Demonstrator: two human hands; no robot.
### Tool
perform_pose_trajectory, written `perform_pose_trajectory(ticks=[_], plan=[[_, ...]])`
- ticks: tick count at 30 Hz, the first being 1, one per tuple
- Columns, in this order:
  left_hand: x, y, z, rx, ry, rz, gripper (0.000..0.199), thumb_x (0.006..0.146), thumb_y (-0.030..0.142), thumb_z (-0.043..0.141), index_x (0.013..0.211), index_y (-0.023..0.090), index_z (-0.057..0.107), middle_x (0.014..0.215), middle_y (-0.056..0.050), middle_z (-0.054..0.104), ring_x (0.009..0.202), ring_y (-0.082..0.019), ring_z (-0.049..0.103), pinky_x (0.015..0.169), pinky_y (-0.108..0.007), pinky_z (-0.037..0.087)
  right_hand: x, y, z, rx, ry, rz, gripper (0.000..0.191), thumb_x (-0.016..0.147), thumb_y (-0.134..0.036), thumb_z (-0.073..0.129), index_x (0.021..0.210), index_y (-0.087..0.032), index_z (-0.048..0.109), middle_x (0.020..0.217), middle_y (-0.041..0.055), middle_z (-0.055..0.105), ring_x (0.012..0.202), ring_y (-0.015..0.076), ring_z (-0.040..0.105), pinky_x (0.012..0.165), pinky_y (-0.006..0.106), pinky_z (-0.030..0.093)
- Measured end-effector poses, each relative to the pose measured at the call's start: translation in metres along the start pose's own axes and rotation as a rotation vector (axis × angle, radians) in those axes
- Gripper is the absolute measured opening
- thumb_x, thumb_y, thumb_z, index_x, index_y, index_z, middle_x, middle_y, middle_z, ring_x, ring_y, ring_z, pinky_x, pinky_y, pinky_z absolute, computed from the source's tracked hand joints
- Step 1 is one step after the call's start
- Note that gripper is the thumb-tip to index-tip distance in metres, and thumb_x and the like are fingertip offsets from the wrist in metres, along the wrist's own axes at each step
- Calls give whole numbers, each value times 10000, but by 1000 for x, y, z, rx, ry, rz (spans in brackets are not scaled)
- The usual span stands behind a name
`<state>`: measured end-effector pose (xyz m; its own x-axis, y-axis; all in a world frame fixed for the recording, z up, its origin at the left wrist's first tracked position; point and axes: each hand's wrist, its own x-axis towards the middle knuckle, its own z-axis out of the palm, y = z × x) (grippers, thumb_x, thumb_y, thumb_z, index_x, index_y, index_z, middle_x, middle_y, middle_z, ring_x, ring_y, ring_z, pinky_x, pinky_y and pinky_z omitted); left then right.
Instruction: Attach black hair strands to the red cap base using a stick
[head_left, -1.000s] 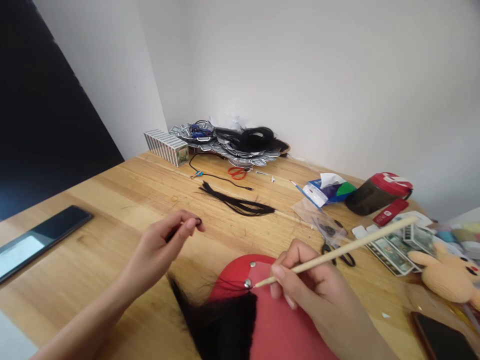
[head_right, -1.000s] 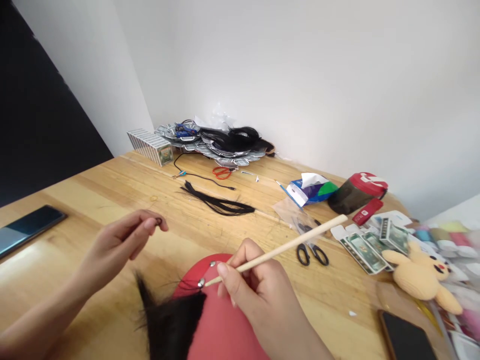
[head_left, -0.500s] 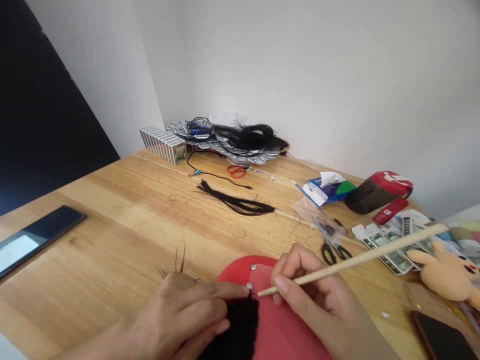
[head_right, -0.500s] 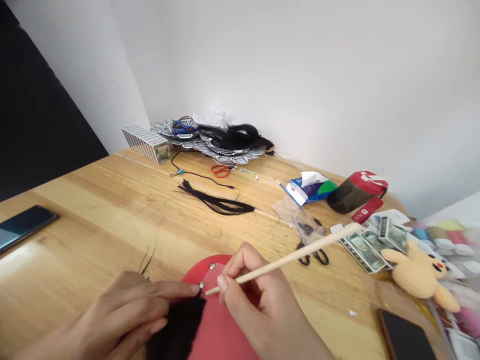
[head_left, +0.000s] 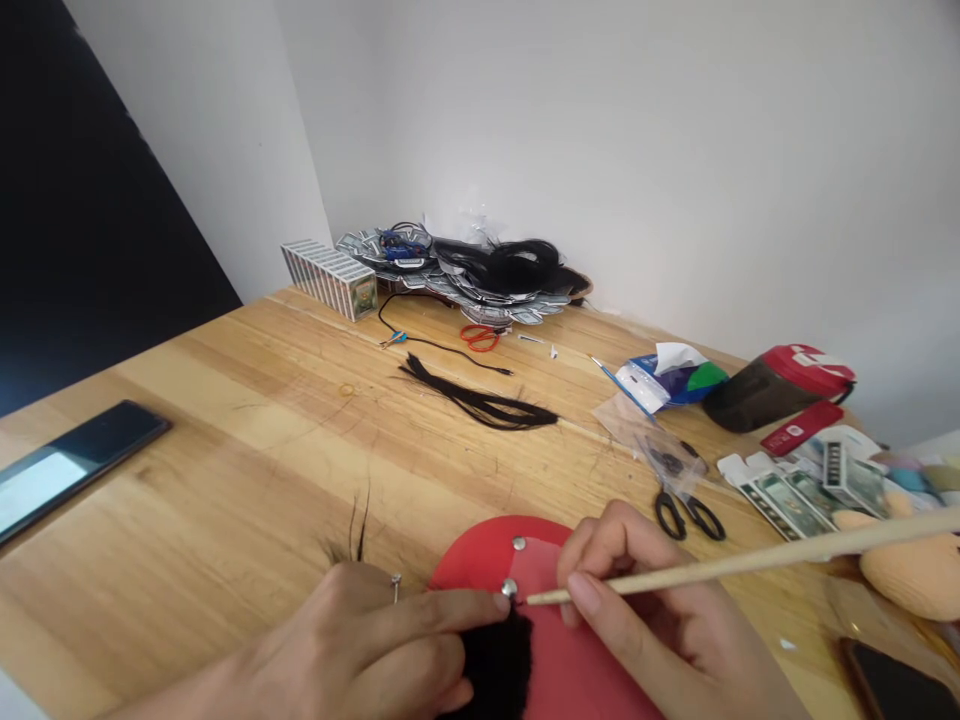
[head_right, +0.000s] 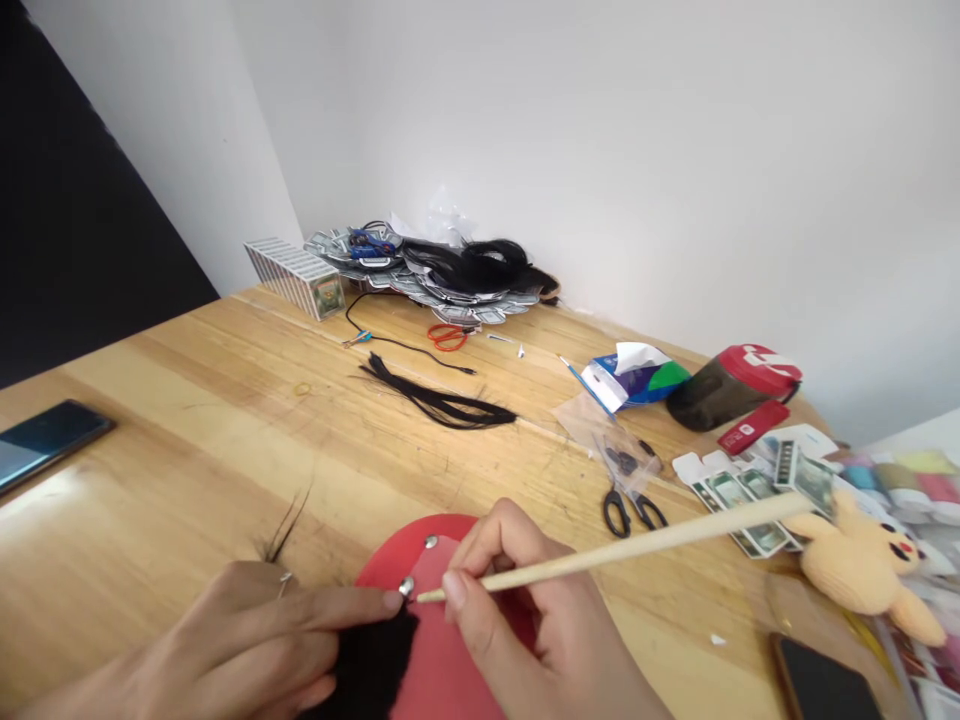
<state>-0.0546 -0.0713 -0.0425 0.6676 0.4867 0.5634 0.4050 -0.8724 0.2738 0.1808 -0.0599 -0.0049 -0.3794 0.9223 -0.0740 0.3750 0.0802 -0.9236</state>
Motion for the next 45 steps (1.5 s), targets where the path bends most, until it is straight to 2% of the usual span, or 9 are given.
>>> perform_pose_trajectory(ticks=[3,7,14,21,29,34,45], plan=[[1,0,-1,14,-18,-13,316,1010,170,339,878,147,625,1057,-72,749,518,-119,665,394,-252,469,0,1,0,40,15,-6,224,956,-383,464,768,-267,504,739,-26,533,680,160,516,576,267,385],[1,-1,0,-1,-30,-5,353,1014,179,325,813,156,614,1100,-54,735,519,-119,667,385,-262,466,-2,1,-1,88,9,-26,219,948,-399,486,775,-265,509,745,-19,540,692,165,518,594,271,392],[-1,0,1,-29,17,-9,278,1008,170,352,960,134,623,1032,-67,756,498,-121,659,377,-267,453,-1,-2,-2,84,-5,-9,272,952,-435,459,751,-257,499,720,-20,519,646,158,479,577,271,373],[-1,0,-1,-7,-32,-11,353,1013,182,332,793,156,608,1083,-49,741,521,-118,672,384,-261,475,-3,-3,-3,23,-29,-7,260,961,-423,439,769,-260,506,735,-17,535,674,165,507,593,276,389],[3,3,-1,8,-3,-44,310,1008,182,347,854,157,615,996,-64,764,498,-114,654,425,-243,495,1,-3,-1,38,-1,-22,247,952,-404,464,763,-254,512,731,-13,537,683,170,532,601,281,399],[2,2,-1,-6,13,-23,319,1011,181,335,842,159,605,1009,-65,761,511,-118,662,414,-246,481,-1,-2,-1,74,-3,-25,241,951,-406,471,770,-253,510,731,-9,550,679,172,535,593,281,392],[5,2,0,-35,24,-37,252,1004,158,356,1027,122,605,1032,-73,754,484,-114,651,381,-258,473,-4,-3,-2,60,-16,-25,239,963,-377,457,764,-254,500,733,-22,541,669,157,508,599,268,386]])
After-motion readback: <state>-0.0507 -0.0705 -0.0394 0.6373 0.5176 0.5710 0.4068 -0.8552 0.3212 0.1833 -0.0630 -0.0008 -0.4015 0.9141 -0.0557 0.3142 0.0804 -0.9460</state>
